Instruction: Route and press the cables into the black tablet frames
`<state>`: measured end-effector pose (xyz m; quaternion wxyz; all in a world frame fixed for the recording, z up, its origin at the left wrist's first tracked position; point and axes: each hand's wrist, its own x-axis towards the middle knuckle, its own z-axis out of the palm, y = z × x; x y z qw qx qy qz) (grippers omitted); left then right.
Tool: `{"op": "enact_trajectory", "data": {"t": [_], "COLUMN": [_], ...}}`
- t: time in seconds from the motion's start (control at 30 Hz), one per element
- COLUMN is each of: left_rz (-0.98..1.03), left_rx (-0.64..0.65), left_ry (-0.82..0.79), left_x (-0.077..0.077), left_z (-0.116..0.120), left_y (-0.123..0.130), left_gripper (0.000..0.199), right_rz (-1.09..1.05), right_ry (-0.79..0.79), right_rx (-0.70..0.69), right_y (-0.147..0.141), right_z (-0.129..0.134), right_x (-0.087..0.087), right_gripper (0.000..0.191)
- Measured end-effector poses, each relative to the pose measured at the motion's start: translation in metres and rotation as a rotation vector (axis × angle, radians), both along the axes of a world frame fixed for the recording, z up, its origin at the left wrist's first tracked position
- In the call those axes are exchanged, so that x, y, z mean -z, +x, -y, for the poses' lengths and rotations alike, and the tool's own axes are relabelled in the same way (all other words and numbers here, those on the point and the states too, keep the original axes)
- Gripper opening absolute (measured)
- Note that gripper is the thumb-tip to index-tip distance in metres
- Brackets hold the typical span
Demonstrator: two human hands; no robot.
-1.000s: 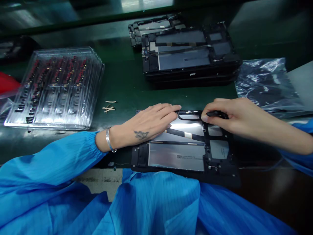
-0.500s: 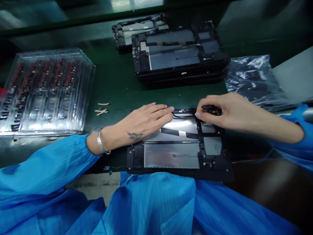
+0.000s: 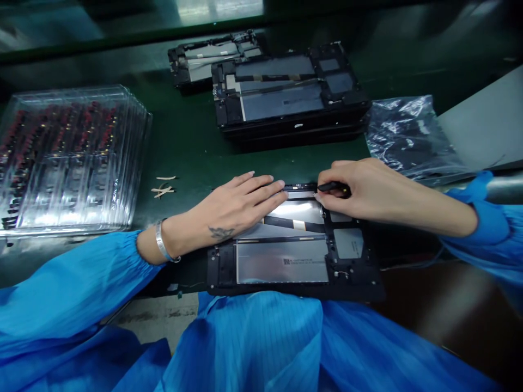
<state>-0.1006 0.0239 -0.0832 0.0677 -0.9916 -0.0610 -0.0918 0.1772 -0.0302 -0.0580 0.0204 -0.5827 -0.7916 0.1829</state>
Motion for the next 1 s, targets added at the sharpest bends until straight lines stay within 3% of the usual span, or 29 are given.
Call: {"op": "enact_trajectory", "data": {"t": [0.27, 0.53, 0.6, 0.7, 0.77, 0.8, 0.93, 1.0], "left_rz": [0.0, -0.053, -0.101, -0.144, -0.153, -0.144, -0.034, -0.034], "left_rx": [0.008, -0.058, -0.083, -0.061, -0.035, -0.039, -0.124, -0.189], "left_ry": [0.1, 0.215, 0.221, 0.2, 0.142, 0.092, -0.329, -0.588], "left_x": [-0.001, -0.009, -0.015, -0.021, -0.021, -0.021, -0.016, -0.014], "left_z": [0.005, 0.014, 0.015, 0.011, 0.003, -0.003, -0.03, -0.042], "left_y": [0.003, 0.032, 0.038, 0.044, 0.047, 0.049, 0.057, 0.061], "left_gripper": [0.04, 0.041, 0.045, 0.045, 0.045, 0.045, 0.037, 0.025], "right_rz": [0.038, 0.02, -0.075, -0.412, -0.867, -1.056, -1.297, -1.34], "right_ry": [0.02, 0.058, 0.199, 0.488, 0.531, 0.513, 0.191, 0.234], "right_rx": [-0.011, -0.029, -0.001, 0.246, 0.327, 0.272, 0.254, 0.205], "right_y": [0.0, 0.0, 0.001, -0.009, -0.026, -0.037, -0.082, -0.097], "right_z": [0.001, -0.002, 0.01, 0.047, 0.078, 0.093, 0.124, 0.126], "right_x": [0.002, 0.0, -0.009, -0.02, -0.015, -0.009, 0.033, 0.049], "right_gripper": [0.024, 0.017, 0.017, 0.02, 0.031, 0.037, 0.056, 0.056]}}
